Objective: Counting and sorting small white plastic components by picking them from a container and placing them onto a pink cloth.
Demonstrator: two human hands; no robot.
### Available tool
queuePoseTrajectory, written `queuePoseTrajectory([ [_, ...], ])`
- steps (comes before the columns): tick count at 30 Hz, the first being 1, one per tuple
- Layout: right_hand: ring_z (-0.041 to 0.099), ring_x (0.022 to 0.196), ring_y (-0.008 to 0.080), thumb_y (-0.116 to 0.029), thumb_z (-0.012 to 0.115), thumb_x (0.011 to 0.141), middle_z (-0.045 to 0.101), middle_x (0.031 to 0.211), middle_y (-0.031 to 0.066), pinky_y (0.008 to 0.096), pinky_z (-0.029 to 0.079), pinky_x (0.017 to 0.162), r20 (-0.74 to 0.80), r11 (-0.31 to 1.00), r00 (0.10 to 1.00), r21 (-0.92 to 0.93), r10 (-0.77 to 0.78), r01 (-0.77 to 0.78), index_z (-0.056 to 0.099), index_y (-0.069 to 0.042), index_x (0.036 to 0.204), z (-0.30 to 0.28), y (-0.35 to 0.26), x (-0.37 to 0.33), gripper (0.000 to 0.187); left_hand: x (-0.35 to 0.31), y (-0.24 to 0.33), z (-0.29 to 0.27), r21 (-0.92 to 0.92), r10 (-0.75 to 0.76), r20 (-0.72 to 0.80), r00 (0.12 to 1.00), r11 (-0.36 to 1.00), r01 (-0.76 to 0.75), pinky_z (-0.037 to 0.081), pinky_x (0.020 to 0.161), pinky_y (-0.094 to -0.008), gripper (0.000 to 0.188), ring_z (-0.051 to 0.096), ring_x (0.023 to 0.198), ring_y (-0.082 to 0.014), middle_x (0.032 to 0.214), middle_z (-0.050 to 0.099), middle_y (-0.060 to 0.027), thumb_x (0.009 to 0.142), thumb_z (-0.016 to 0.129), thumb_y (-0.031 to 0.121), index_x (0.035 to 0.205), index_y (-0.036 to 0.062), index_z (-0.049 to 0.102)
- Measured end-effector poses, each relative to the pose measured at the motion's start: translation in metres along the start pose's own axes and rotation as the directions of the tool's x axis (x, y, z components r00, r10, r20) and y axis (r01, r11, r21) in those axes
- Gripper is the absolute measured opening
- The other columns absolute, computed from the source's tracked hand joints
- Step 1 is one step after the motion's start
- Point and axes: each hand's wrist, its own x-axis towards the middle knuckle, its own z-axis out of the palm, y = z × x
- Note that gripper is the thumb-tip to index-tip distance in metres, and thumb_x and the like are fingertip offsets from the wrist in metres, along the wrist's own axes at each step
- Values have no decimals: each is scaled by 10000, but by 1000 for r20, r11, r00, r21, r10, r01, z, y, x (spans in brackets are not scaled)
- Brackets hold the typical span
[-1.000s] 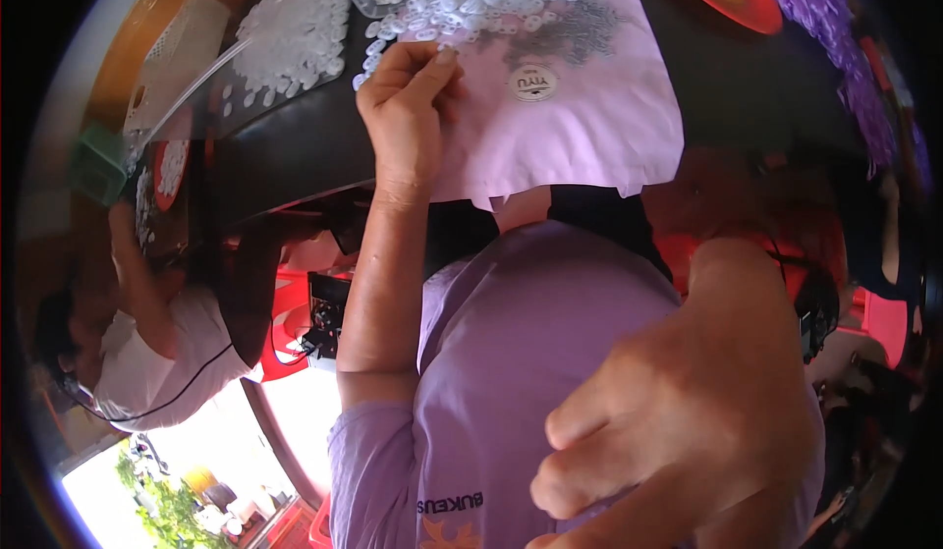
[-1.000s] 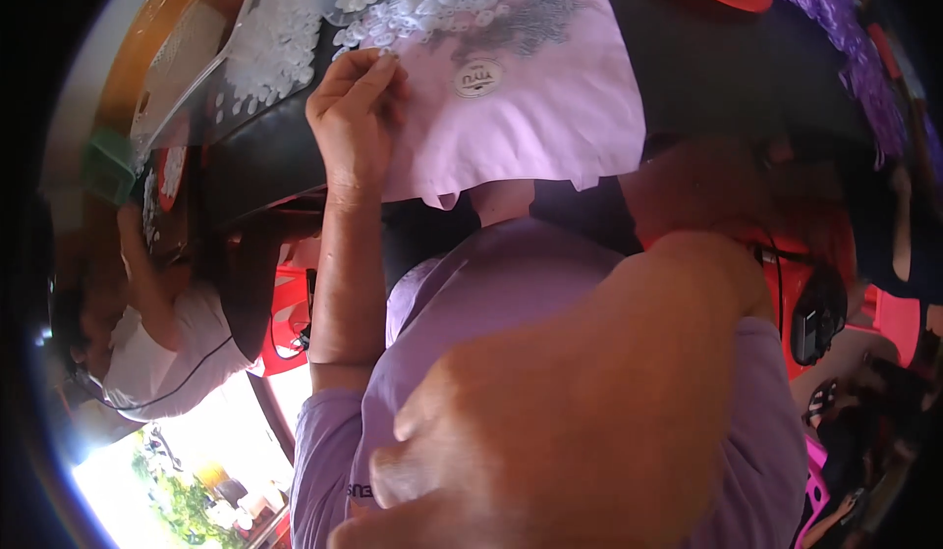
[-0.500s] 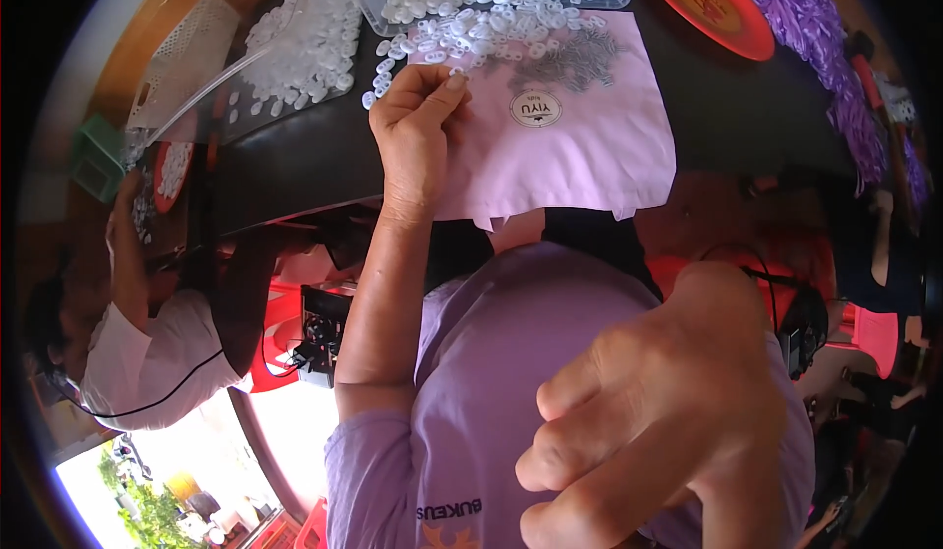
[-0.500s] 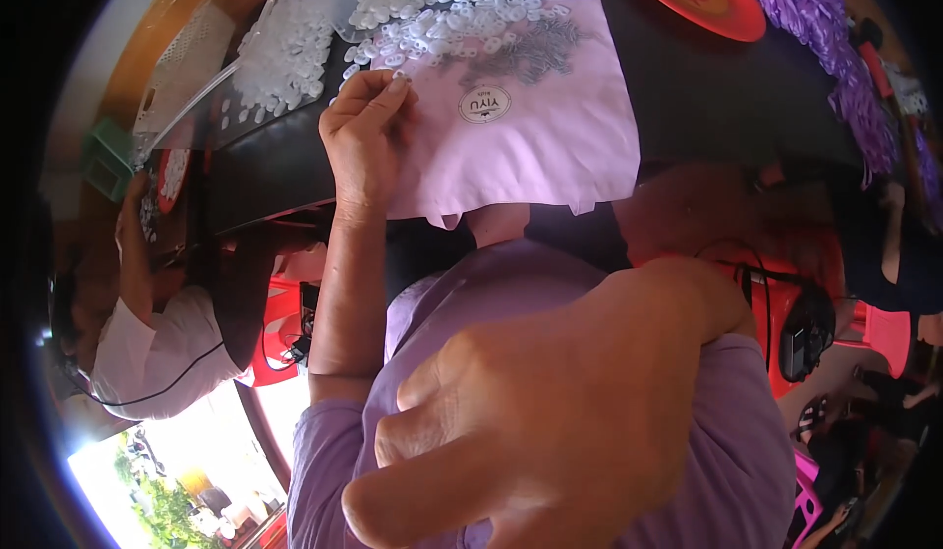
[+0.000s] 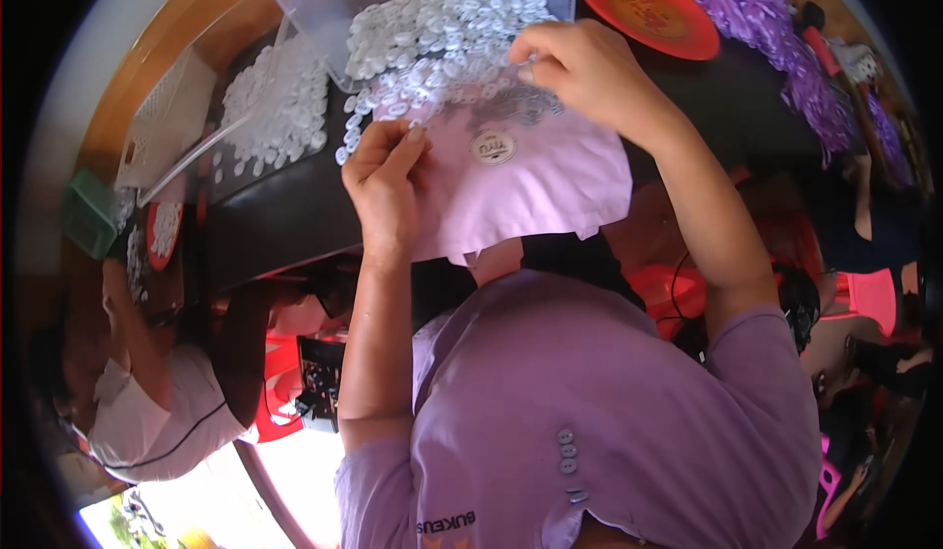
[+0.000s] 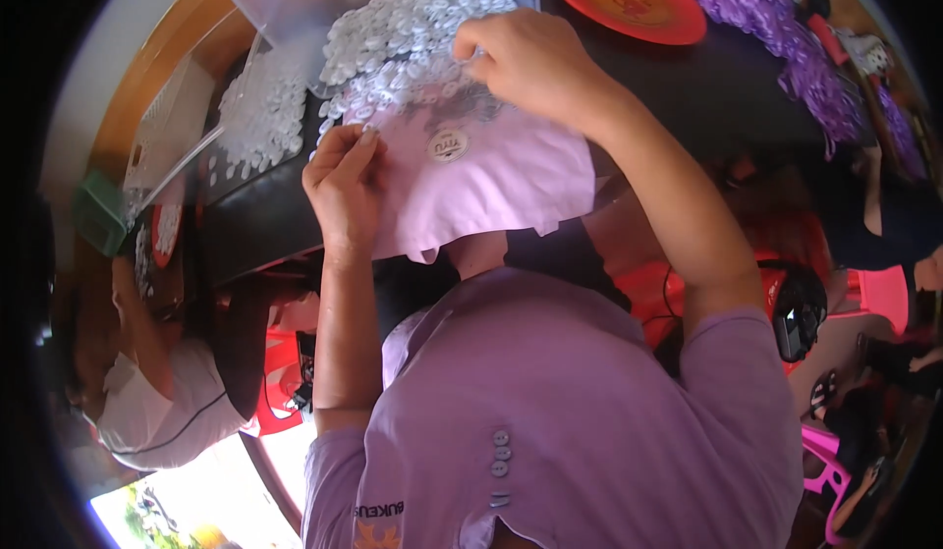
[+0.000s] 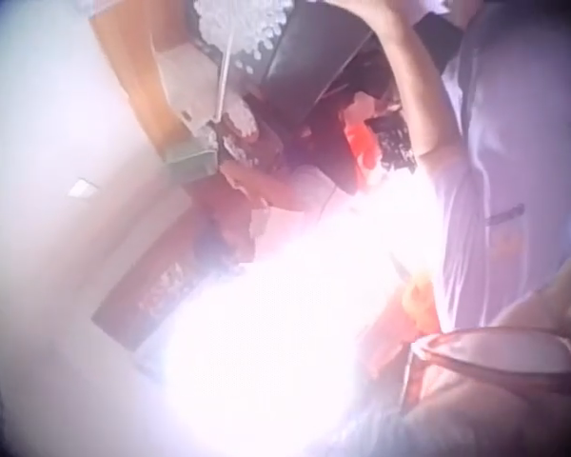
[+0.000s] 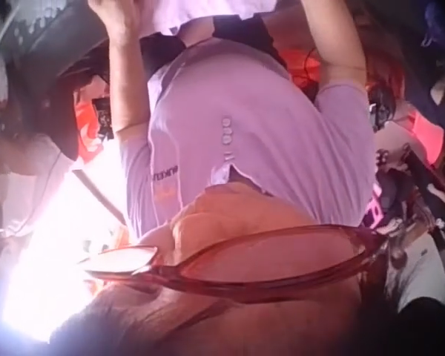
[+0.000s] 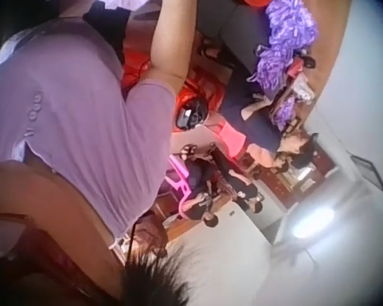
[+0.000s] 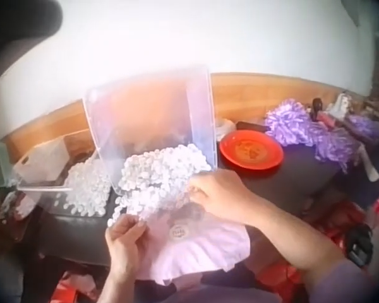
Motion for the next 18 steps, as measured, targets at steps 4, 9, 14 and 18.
queuePoseTrajectory([
  [4,660,812,300,-108,613,772,684,824,106,428,495,689,9,984,999,-173,38,-36,692,-97,895,17,55,35,146,-1,3,1,10,-2,-1,1000,1000,2,370,485,-201,62,520,576,-64,713,617,-20,893,624,66,865,12,633],
  [9,670,823,302,-67,584,735,695,852,95,437,507,662,108,961,988,-265,110,-78,706,-137,849,34,67,48,181,-1,5,2,-9,-10,3,1000,1000,10,369,482,-204,55,521,569,-73,719,619,-32,902,616,57,883,6,623],
  [14,669,820,280,-84,591,751,691,833,74,432,506,665,144,954,978,-279,152,-107,700,-142,828,40,70,52,146,-1,6,4,20,-2,2,1000,1000,2,362,486,-201,58,508,555,-72,711,613,-32,902,619,59,878,6,622],
  [18,665,846,267,-123,612,767,691,846,63,434,496,685,192,973,975,-221,110,-67,680,-131,819,35,64,55,86,-2,8,3,45,-14,5,1000,999,14,370,490,-202,63,511,564,-70,711,610,-27,906,615,63,879,7,625],
])
